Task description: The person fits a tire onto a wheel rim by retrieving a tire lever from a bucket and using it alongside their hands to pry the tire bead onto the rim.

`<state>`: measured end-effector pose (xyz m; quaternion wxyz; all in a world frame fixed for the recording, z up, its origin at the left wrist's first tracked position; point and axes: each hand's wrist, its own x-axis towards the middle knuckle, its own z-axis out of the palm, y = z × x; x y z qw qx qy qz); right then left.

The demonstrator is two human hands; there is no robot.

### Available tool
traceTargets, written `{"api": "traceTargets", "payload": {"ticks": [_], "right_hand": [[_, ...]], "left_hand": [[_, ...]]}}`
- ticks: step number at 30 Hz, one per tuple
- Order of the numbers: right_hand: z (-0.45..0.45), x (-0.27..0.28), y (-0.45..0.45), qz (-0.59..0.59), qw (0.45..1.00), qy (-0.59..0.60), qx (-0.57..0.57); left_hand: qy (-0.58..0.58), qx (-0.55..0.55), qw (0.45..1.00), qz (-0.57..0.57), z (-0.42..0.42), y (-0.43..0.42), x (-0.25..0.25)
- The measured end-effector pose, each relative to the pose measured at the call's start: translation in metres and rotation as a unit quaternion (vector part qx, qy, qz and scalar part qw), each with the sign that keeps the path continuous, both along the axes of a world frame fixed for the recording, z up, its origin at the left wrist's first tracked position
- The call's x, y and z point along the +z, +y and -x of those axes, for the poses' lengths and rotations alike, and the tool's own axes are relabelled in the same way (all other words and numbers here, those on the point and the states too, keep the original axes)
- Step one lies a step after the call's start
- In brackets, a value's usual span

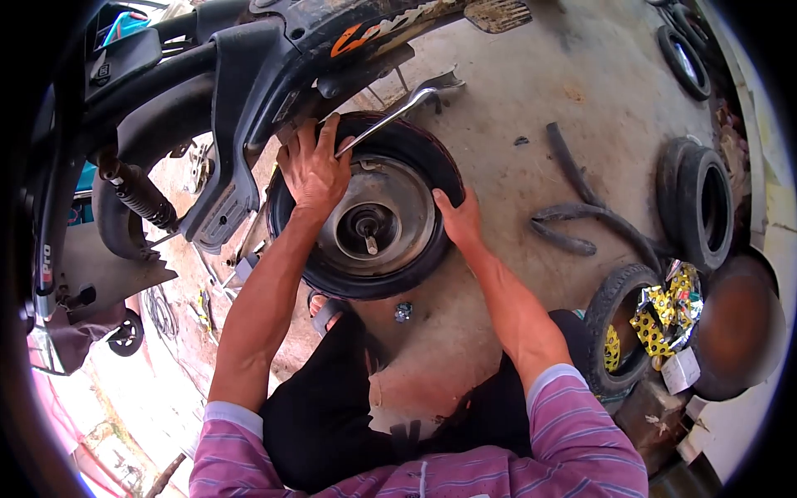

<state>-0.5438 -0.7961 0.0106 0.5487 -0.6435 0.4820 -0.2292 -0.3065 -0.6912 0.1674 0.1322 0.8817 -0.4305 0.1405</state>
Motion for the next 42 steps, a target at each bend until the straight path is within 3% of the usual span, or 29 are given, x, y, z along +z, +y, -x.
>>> {"api": "traceTargets", "payload": {"ticks": [14,19,22,27,33,34,36,39,42], "right_hand": [[-0.008,0.018,0.000,0.026,0.999,0.030,0.013],[-0.021,0.043,-0.003,0.039,0.995,0.040,0.087],[-0.033,0.047,-0.010,0.064,0.987,0.053,0.140],[-0.060,0.099,-0.044,0.118,0.954,0.130,0.243],[-0.124,0.187,-0.079,0.301,0.816,0.238,0.433],[-0.134,0.190,-0.082,0.305,0.801,0.229,0.462],[-0.144,0.201,-0.083,0.320,0.772,0.271,0.478],[-0.148,0.186,-0.081,0.335,0.784,0.242,0.462],[-0.137,0.194,-0.072,0.344,0.807,0.251,0.410]], "left_hand": [[0.015,0.027,0.999,0.041,0.005,0.021,0.002],[0.107,0.058,0.987,0.107,0.005,0.065,0.000],[0.039,0.119,0.990,0.065,0.008,0.091,-0.006],[0.094,0.195,0.971,0.105,0.016,0.113,-0.021],[0.329,0.252,0.876,0.247,0.054,0.148,-0.063],[0.377,0.260,0.844,0.279,0.062,0.152,-0.071],[0.407,0.231,0.833,0.294,0.066,0.162,-0.083],[0.436,0.230,0.819,0.294,0.063,0.169,-0.082],[0.430,0.204,0.839,0.266,0.054,0.173,-0.089]]}}
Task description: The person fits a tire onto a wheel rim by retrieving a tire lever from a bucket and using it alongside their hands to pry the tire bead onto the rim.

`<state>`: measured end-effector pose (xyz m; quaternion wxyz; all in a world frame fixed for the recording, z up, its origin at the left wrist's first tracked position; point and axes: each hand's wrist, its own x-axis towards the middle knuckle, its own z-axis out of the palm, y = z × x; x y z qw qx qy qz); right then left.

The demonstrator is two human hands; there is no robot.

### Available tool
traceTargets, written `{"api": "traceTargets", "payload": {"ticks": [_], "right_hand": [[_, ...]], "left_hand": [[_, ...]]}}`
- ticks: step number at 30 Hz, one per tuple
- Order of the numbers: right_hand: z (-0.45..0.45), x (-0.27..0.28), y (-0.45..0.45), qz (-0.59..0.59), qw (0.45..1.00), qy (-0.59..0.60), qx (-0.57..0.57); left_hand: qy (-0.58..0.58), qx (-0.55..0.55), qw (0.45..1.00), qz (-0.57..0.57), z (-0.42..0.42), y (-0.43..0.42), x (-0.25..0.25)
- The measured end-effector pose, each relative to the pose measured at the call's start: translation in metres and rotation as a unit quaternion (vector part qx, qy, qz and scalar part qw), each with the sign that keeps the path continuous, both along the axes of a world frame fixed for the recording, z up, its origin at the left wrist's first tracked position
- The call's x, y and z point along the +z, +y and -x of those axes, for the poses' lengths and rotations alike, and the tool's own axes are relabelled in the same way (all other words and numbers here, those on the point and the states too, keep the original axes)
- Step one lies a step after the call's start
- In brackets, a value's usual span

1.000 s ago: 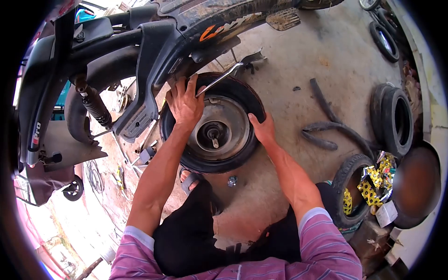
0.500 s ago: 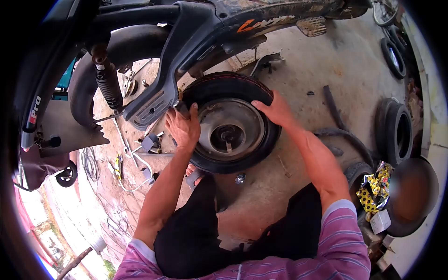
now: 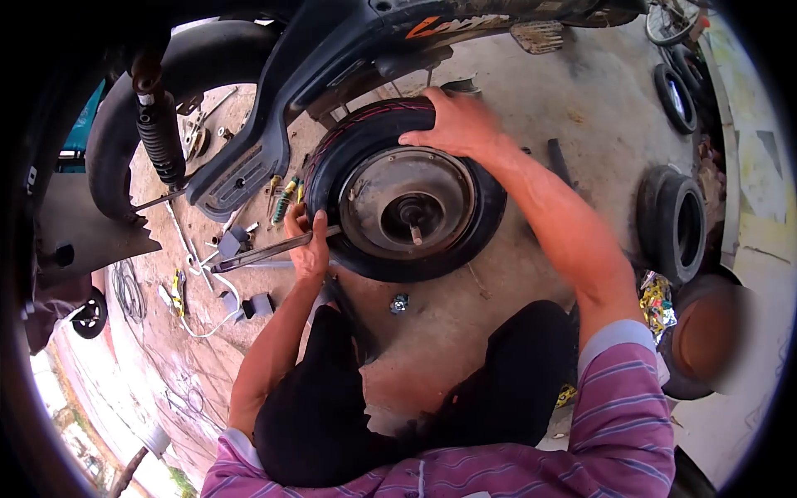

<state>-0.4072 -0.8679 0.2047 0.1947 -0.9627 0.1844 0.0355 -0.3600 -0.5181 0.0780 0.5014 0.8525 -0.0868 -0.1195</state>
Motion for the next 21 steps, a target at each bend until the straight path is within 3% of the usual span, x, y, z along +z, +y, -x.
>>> {"api": "traceTargets", "payload": {"ticks": [3,9,16,21], "right_hand": [[0.023,-0.014,0.000,0.036,0.997,-0.046,-0.055],[0.032,-0.009,0.004,-0.019,0.990,0.022,-0.137],[0.030,0.007,0.006,-0.015,0.991,0.048,-0.125],[0.030,-0.009,0.002,-0.013,0.993,-0.024,-0.112]], "left_hand": [[0.001,-0.013,1.000,0.018,-0.004,0.001,-0.003],[0.001,0.002,0.999,0.035,-0.005,0.005,-0.009],[0.018,0.010,0.996,0.085,-0.009,0.004,-0.022],[0.103,0.024,0.991,0.081,-0.010,-0.001,-0.008]]}}
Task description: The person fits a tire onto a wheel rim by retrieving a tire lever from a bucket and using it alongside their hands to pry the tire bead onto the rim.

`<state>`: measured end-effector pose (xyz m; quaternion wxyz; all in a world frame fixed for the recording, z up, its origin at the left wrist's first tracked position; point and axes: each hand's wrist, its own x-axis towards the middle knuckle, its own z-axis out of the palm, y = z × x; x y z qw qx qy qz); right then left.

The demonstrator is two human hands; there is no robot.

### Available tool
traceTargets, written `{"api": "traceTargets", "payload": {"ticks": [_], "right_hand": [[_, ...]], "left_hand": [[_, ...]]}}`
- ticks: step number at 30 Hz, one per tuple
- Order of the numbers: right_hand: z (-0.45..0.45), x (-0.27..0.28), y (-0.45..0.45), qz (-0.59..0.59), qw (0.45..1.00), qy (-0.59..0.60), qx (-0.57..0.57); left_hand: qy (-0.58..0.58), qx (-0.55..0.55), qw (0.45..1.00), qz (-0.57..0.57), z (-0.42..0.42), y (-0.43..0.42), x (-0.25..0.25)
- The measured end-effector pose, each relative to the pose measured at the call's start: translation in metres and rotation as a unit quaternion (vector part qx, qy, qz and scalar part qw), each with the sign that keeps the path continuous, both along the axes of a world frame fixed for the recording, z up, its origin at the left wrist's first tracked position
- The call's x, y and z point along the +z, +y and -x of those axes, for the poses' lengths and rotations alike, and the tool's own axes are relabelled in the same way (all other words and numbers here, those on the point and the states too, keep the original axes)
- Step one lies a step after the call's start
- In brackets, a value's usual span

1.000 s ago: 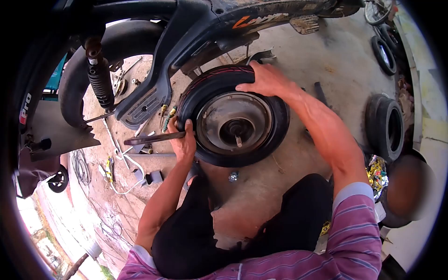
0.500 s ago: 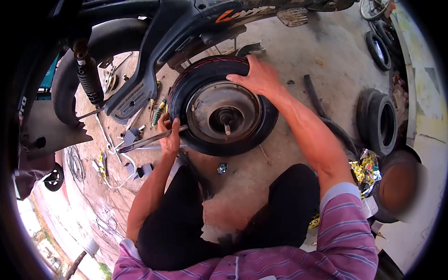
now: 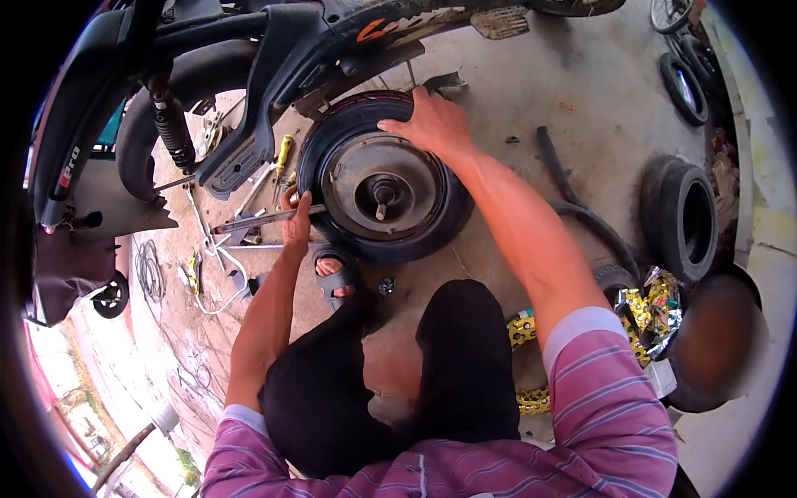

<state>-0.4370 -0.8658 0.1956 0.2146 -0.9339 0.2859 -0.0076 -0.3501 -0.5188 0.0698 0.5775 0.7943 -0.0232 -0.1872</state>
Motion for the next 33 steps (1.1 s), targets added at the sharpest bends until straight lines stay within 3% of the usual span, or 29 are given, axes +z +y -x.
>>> {"api": "traceTargets", "payload": {"ticks": [6,14,17,19,21,23,25,29,33], "right_hand": [[0.006,-0.001,-0.005,0.011,1.000,0.022,0.000],[-0.006,-0.003,-0.013,-0.010,1.000,-0.012,0.023],[-0.008,0.002,-0.009,-0.010,0.999,0.009,0.031],[-0.009,0.013,-0.007,-0.008,0.999,0.039,0.031],[-0.008,0.012,-0.008,-0.006,0.999,0.036,0.038],[-0.008,0.010,-0.010,-0.007,0.999,0.039,0.036],[-0.010,0.008,-0.008,-0.019,0.998,0.049,0.028],[-0.011,0.013,-0.007,-0.041,0.996,0.071,0.022],[-0.010,0.010,-0.009,-0.033,0.997,0.061,0.026]], "left_hand": [[0.110,-0.001,0.994,-0.022,0.000,-0.003,0.021],[0.008,-0.017,1.000,0.004,0.002,0.006,-0.016],[0.064,-0.010,0.998,0.003,0.011,-0.009,0.035],[0.086,0.018,0.996,0.015,0.000,0.006,0.032],[0.037,0.055,0.996,0.064,-0.012,0.030,0.025],[0.071,0.099,0.992,0.002,-0.017,0.034,0.058],[0.095,0.120,0.988,0.022,-0.023,0.044,0.069],[0.174,0.171,0.944,0.222,-0.026,0.036,0.089],[0.213,0.173,0.923,0.271,-0.035,0.044,0.079]]}}
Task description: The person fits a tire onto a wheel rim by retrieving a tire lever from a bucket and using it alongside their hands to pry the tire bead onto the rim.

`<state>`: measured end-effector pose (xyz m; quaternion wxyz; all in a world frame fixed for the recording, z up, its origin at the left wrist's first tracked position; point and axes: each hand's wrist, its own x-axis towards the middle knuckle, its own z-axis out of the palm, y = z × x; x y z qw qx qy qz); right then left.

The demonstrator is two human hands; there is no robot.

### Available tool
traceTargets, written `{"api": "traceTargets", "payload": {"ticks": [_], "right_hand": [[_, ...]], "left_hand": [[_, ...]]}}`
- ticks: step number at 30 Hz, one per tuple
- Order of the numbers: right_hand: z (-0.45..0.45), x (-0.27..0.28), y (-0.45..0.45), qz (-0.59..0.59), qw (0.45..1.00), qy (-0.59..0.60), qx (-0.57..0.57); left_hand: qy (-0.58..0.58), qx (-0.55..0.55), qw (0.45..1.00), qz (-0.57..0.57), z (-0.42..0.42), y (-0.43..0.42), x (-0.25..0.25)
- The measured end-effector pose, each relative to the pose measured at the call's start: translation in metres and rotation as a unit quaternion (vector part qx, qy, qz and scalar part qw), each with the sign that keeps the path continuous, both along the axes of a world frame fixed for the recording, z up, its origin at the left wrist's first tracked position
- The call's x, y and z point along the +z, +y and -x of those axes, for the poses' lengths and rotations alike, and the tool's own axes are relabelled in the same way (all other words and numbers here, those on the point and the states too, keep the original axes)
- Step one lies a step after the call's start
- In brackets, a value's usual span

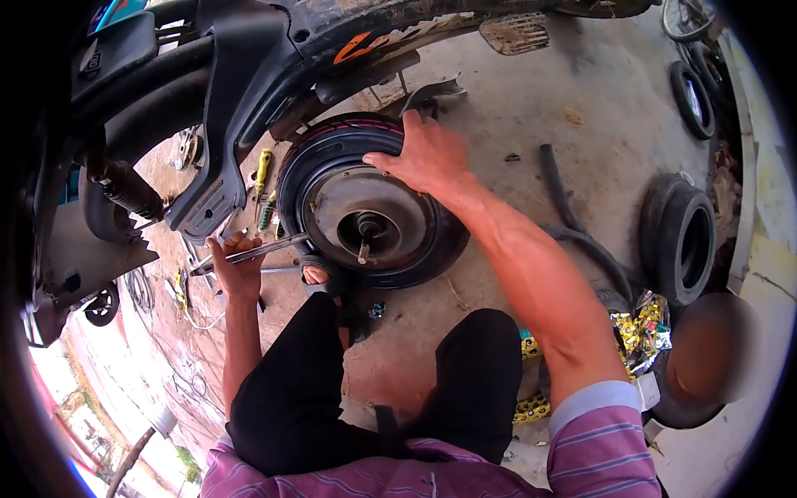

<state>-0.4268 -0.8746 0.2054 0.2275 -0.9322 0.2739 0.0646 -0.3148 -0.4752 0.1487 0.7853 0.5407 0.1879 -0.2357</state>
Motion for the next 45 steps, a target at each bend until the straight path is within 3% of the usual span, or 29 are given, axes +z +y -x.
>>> {"api": "traceTargets", "payload": {"ticks": [2,5,8,10,12,14,16,18,21,24,26,29,32,35,38,40,42,43,45], "right_hand": [[0.001,0.000,-0.001,-0.001,1.000,0.001,0.000],[0.003,0.002,-0.001,-0.010,1.000,0.000,-0.003],[0.005,-0.007,-0.005,-0.011,0.999,-0.042,-0.002],[0.008,-0.015,-0.005,-0.005,0.997,-0.083,-0.004],[0.009,-0.020,-0.004,0.019,0.995,-0.103,-0.003],[0.009,-0.012,-0.003,0.017,0.996,-0.087,-0.005],[0.008,-0.015,-0.004,0.015,0.997,-0.077,-0.005],[0.008,-0.021,-0.003,0.026,0.996,-0.082,-0.006],[0.010,-0.025,-0.002,0.014,0.997,-0.078,-0.023],[0.007,-0.023,-0.001,-0.034,0.998,-0.030,-0.037],[0.004,-0.013,-0.004,-0.068,0.996,-0.029,-0.042],[0.002,-0.006,-0.005,-0.085,0.994,-0.052,-0.051],[0.002,0.000,-0.008,-0.096,0.994,-0.037,-0.041],[0.000,0.010,-0.011,-0.102,0.994,0.010,-0.033],[0.005,-0.008,-0.007,-0.033,0.996,-0.079,-0.016],[0.003,-0.007,-0.012,-0.036,0.996,-0.077,-0.001],[0.002,-0.005,-0.012,-0.059,0.997,-0.054,-0.003],[0.003,-0.003,-0.012,-0.082,0.996,-0.032,-0.012],[0.000,0.007,-0.016,-0.121,0.992,0.005,-0.021]], "left_hand": [[-0.012,-0.010,1.000,0.003,0.000,0.004,-0.003],[-0.063,-0.073,0.982,-0.159,0.007,-0.017,0.022],[0.006,-0.117,0.950,-0.290,0.013,-0.030,0.050],[0.047,-0.213,0.939,-0.267,0.010,-0.001,0.055],[-0.004,-0.291,0.897,-0.332,0.014,0.014,0.065],[0.027,-0.241,0.940,-0.238,0.019,0.033,0.078],[0.115,-0.194,0.974,-0.034,0.014,0.044,0.103],[0.185,-0.169,0.968,0.014,0.004,0.054,0.119],[0.236,-0.157,0.958,0.034,-0.002,0.045,0.151],[0.327,-0.211,0.919,-0.058,-0.016,0.054,0.158],[0.329,-0.298,0.882,-0.156,-0.028,0.045,0.156],[0.281,-0.507,0.723,-0.376,-0.042,0.004,0.141],[0.196,-0.624,0.619,-0.434,-0.040,-0.023,0.106],[0.062,-0.650,0.582,-0.484,-0.030,-0.025,0.062],[-0.165,-0.684,0.495,-0.510,-0.026,-0.019,0.069],[-0.188,-0.688,0.494,-0.497,-0.032,-0.028,0.077],[-0.310,-0.713,0.448,-0.442,-0.043,-0.020,0.069],[-0.228,-0.717,0.462,-0.470,-0.040,-0.020,0.073],[-0.172,-0.699,0.482,-0.500,-0.028,-0.023,0.087]]}}
